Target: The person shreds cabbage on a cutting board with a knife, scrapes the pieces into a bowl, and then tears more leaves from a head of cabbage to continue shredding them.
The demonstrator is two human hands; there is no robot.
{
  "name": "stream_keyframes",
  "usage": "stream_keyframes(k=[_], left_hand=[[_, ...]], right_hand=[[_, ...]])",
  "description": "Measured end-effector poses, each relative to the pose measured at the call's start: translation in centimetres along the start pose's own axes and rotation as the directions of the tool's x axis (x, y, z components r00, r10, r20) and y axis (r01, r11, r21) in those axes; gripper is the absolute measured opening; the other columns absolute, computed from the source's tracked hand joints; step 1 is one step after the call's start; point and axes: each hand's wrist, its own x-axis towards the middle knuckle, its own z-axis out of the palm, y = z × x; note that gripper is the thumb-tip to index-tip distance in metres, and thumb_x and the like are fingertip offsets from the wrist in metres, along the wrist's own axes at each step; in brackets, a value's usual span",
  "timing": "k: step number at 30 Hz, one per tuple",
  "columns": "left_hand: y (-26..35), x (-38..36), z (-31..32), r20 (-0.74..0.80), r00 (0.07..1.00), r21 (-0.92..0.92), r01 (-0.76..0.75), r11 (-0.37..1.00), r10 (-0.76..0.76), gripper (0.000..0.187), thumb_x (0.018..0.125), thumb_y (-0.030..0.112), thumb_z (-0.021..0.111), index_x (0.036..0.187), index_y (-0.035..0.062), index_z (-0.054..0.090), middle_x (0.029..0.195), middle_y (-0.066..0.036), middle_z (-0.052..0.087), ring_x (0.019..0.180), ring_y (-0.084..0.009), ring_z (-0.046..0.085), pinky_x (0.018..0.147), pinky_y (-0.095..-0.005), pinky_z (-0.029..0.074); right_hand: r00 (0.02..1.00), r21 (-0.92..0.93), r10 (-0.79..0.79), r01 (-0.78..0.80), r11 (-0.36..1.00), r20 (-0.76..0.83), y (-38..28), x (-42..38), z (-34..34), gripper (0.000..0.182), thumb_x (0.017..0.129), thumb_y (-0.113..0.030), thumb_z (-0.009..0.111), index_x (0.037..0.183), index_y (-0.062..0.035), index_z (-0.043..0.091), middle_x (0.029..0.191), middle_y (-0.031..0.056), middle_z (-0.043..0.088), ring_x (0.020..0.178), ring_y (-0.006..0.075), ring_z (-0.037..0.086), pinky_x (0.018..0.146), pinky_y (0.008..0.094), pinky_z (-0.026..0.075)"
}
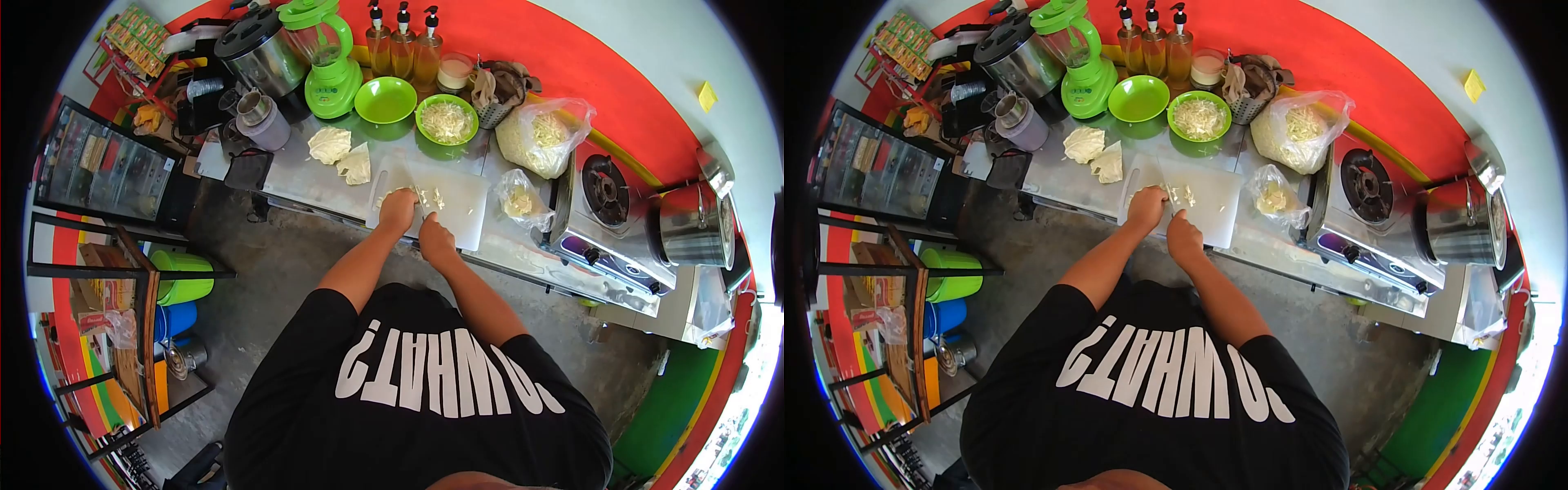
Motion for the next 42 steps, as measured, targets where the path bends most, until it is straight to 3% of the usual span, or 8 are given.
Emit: stream_keyframes(k=[14, 18, 20, 26, 28, 31, 38, 42], left_hand=[[0.1, -0.8, 0.8, -0.042, 0.998, -0.001, 0.055, 0.998, -0.055, 0.006, 0.077, 0.002, 0.061, 0.075, 0.0025, 0.067, 0.089, -0.017, 0.068, 0.085, -0.0405, 0.066, 0.076, -0.0503, 0.054], [0.1, -1.3, 0.3, -0.025, 0.998, -0.001, 0.064, 0.998, -0.064, 0.013, 0.077, 0.0, 0.06, 0.083, 0.0038, 0.07, 0.091, -0.017, 0.068, 0.089, -0.0404, 0.066, 0.078, -0.05, 0.053], [0.2, -1.6, 0.0, -0.024, 0.999, -0.001, 0.038, 0.999, -0.038, 0.016, 0.077, 0.0, 0.06, 0.086, 0.0043, 0.072, 0.091, -0.016, 0.068, 0.09, -0.0403, 0.066, 0.079, -0.0501, 0.053], [0.6, -3.0, -0.8, 0.057, 0.998, -0.045, 0.006, 0.999, -0.004, 0.027, 0.078, -0.005, 0.058, 0.1, 0.0034, 0.072, 0.108, -0.015, 0.069, 0.111, -0.0378, 0.063, 0.093, -0.0473, 0.051], [0.2, -3.8, -0.3, -0.149, 0.974, 0.007, -0.17, 0.985, 0.17, 0.035, 0.076, -0.009, 0.058, 0.109, 0.001, 0.068, 0.121, -0.015, 0.067, 0.12, -0.0387, 0.057, 0.102, -0.0487, 0.046], [-0.4, -4.6, 0.1, -0.137, 0.972, -0.022, -0.196, 0.98, 0.192, 0.04, 0.078, -0.008, 0.058, 0.116, 0.0004, 0.063, 0.131, -0.015, 0.062, 0.124, -0.0393, 0.054, 0.108, -0.0497, 0.041], [-1.2, -3.7, -1.5, -0.083, 0.969, -0.147, -0.245, 0.958, 0.234, 0.041, 0.078, -0.003, 0.064, 0.118, 0.004, 0.061, 0.126, -0.016, 0.062, 0.123, -0.0382, 0.054, 0.104, -0.0491, 0.043], [-1.0, -3.1, -1.6, -0.122, 0.983, -0.139, -0.153, 0.978, 0.137, 0.04, 0.08, 0.005, 0.07, 0.118, 0.0068, 0.061, 0.126, -0.012, 0.06, 0.125, -0.035, 0.051, 0.102, -0.0492, 0.039]], right_hand=[[0.999, -0.05, 0.001, -0.003, 0.999, -0.044, 0.4, -1.3, 1.5, 0.021, 0.099, -0.012, 0.051, 0.113, 0.0019, 0.044, 0.095, 0.0233, 0.074, 0.091, 0.0383, 0.075, 0.081, 0.0431, 0.06], [0.998, -0.037, -0.025, 0.023, 0.999, -0.062, 0.2, -0.1, 1.1, 0.021, 0.099, -0.012, 0.051, 0.113, 0.0009, 0.044, 0.095, 0.0223, 0.075, 0.09, 0.0378, 0.075, 0.081, 0.0438, 0.06], [0.999, 0.071, -0.006, 0.009, 0.997, -0.043, 0.1, 0.6, 0.9, 0.022, 0.097, -0.01, 0.053, 0.113, 0.0016, 0.043, 0.096, 0.0286, 0.072, 0.097, 0.0428, 0.072, 0.086, 0.0489, 0.058], [0.999, 0.147, 0.023, -0.019, 0.989, -0.029, 1.7, 0.0, 0.7, 0.027, 0.097, -0.015, 0.055, 0.114, 0.003, 0.045, 0.104, 0.0313, 0.07, 0.1, 0.0469, 0.07, 0.089, 0.0521, 0.056], [0.998, 0.148, 0.055, -0.05, 0.988, -0.031, 2.5, -0.8, 0.8, 0.028, 0.096, -0.016, 0.055, 0.115, 0.0038, 0.046, 0.104, 0.0319, 0.07, 0.101, 0.0477, 0.069, 0.089, 0.0528, 0.055], [0.995, 0.152, 0.099, -0.093, 0.984, -0.033, 3.6, -1.5, 0.5, 0.032, 0.096, -0.018, 0.055, 0.116, 0.0049, 0.046, 0.104, 0.0328, 0.069, 0.102, 0.0484, 0.068, 0.09, 0.0534, 0.055], [0.98, 0.12, 0.167, -0.154, 0.981, -0.108, 3.7, -2.2, -0.3, 0.03, 0.097, -0.022, 0.054, 0.115, 0.0015, 0.048, 0.097, 0.0315, 0.07, 0.093, 0.0486, 0.069, 0.084, 0.0567, 0.054], [0.976, 0.117, 0.149, -0.131, 0.984, -0.158, 2.4, -3.1, -0.7, 0.028, 0.099, -0.025, 0.053, 0.111, -0.0011, 0.048, 0.092, 0.0303, 0.07, 0.088, 0.0491, 0.069, 0.08, 0.058, 0.053]])
